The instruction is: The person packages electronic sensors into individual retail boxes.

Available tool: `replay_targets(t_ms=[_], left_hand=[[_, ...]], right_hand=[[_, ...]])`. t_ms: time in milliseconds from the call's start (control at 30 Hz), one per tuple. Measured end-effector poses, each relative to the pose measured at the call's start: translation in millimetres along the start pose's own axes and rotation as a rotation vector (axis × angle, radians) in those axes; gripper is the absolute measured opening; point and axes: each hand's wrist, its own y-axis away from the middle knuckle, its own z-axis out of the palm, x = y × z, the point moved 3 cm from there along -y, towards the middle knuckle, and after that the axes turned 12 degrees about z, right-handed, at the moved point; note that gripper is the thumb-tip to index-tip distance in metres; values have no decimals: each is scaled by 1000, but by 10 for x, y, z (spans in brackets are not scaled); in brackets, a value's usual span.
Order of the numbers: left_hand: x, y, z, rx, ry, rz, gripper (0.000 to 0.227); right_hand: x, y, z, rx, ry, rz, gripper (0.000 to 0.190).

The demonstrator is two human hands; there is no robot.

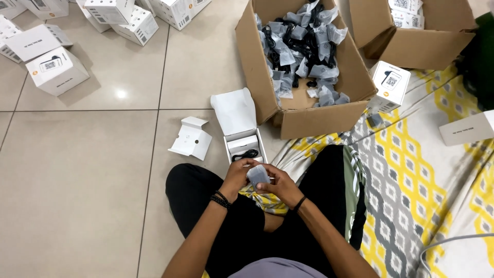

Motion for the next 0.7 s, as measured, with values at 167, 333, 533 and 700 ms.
replay_targets(t_ms=[167, 333, 533, 700], left_hand=[[439, 183, -74, 272, -1063, 479, 26], [369, 75, -175, 262, -1517, 603, 47], [158, -76, -300, 248, -1423, 368, 68], [302, -25, -254, 125, -1335, 214, 72]], right_hand=[[370, -599, -248, 120, -9, 157, 31], [728, -1556, -474, 217, 53, 256, 24], [940, -2140, -464, 383, -37, 451, 21], [735, -2122, -439, 429, -83, 357, 27]])
